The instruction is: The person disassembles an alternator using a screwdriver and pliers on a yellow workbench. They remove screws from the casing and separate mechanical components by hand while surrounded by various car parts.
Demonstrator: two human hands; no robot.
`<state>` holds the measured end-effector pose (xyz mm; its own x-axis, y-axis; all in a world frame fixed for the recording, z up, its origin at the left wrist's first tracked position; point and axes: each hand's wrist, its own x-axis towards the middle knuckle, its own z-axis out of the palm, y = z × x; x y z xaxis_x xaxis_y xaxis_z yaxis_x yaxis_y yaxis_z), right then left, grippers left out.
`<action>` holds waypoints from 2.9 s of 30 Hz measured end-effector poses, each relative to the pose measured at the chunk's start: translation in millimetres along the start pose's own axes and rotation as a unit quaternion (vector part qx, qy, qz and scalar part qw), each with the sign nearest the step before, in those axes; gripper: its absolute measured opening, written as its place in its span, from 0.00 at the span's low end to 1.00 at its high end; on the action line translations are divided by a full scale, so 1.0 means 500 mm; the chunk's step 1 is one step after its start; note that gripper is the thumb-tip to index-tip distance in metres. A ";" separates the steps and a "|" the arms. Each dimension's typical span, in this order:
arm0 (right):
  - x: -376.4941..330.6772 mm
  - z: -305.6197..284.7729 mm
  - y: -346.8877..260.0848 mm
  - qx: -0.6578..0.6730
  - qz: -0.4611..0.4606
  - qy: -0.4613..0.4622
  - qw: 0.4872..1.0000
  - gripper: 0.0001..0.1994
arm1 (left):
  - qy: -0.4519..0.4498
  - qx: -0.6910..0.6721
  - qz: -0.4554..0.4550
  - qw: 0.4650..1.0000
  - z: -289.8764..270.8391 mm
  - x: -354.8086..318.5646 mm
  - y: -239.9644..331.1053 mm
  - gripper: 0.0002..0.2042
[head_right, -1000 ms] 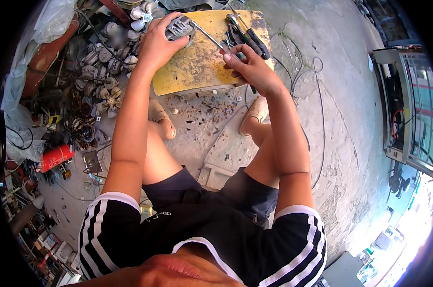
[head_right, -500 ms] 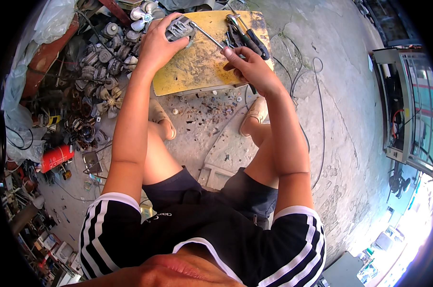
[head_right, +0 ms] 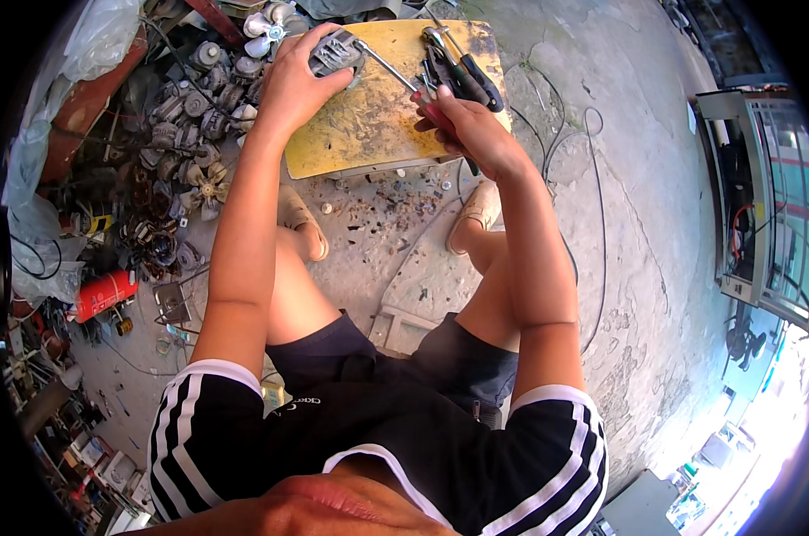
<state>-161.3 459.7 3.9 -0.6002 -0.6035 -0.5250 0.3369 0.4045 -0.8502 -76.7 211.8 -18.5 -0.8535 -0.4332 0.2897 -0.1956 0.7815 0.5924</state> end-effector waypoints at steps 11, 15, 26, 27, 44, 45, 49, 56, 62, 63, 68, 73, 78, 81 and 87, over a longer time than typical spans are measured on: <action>-0.003 -0.006 -0.001 -0.029 -0.034 -0.023 0.999 0.20 | 0.022 0.005 0.011 1.000 0.000 -0.002 0.000 0.32; 0.003 -0.011 0.009 0.005 -0.029 -0.017 0.999 0.21 | 0.020 0.006 0.010 1.000 -0.001 -0.001 0.004 0.32; 0.008 -0.022 0.001 0.024 0.018 -0.036 0.999 0.19 | 0.003 0.002 -0.003 1.000 -0.006 -0.001 0.006 0.32; 0.004 -0.011 0.005 0.013 0.005 -0.014 1.000 0.19 | 0.006 0.004 0.003 1.000 -0.007 -0.001 0.007 0.32; 0.007 -0.015 0.020 -0.023 -0.044 -0.025 0.998 0.19 | 0.016 0.002 0.012 1.000 -0.005 -0.002 0.006 0.32; 0.006 -0.013 0.020 -0.033 -0.043 -0.025 0.998 0.19 | 0.017 0.002 0.012 1.000 -0.004 -0.002 0.005 0.32; 0.003 -0.006 0.008 -0.065 -0.033 -0.011 0.997 0.18 | 0.021 0.009 0.009 1.000 -0.004 -0.002 0.006 0.32; 0.015 -0.019 0.021 -0.026 -0.025 -0.021 0.999 0.21 | -0.005 0.001 -0.006 1.000 -0.002 0.001 0.000 0.34; 0.011 -0.019 0.006 0.014 -0.008 -0.040 0.999 0.21 | -0.003 -0.002 -0.006 1.000 -0.003 0.001 0.001 0.33; 0.005 -0.021 -0.007 0.042 0.018 -0.050 0.998 0.20 | -0.001 -0.002 -0.006 1.000 -0.002 -0.001 -0.001 0.33; 0.007 -0.005 0.014 0.009 -0.024 -0.013 1.000 0.21 | 0.023 0.002 0.017 1.000 -0.003 -0.002 0.004 0.32; 0.001 -0.005 0.005 -0.071 -0.026 -0.021 0.997 0.22 | 0.003 -0.002 -0.001 1.000 -0.001 0.000 0.000 0.33; -0.002 -0.006 -0.003 0.041 0.004 -0.011 0.999 0.15 | 0.004 -0.002 0.001 1.000 0.000 0.000 -0.003 0.33; 0.011 -0.028 0.017 -0.025 -0.029 -0.038 0.999 0.17 | 0.001 -0.003 0.002 1.000 -0.001 0.001 0.001 0.33; -0.004 -0.010 -0.004 -0.009 -0.034 -0.041 0.999 0.21 | 0.005 0.005 0.002 1.000 -0.001 -0.002 -0.002 0.33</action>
<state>-164.5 463.7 6.9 -0.5596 -0.6841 -0.4678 0.2842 0.3718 -0.8837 -75.6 211.1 -18.8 -0.8497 -0.4339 0.2996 -0.1963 0.7876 0.5840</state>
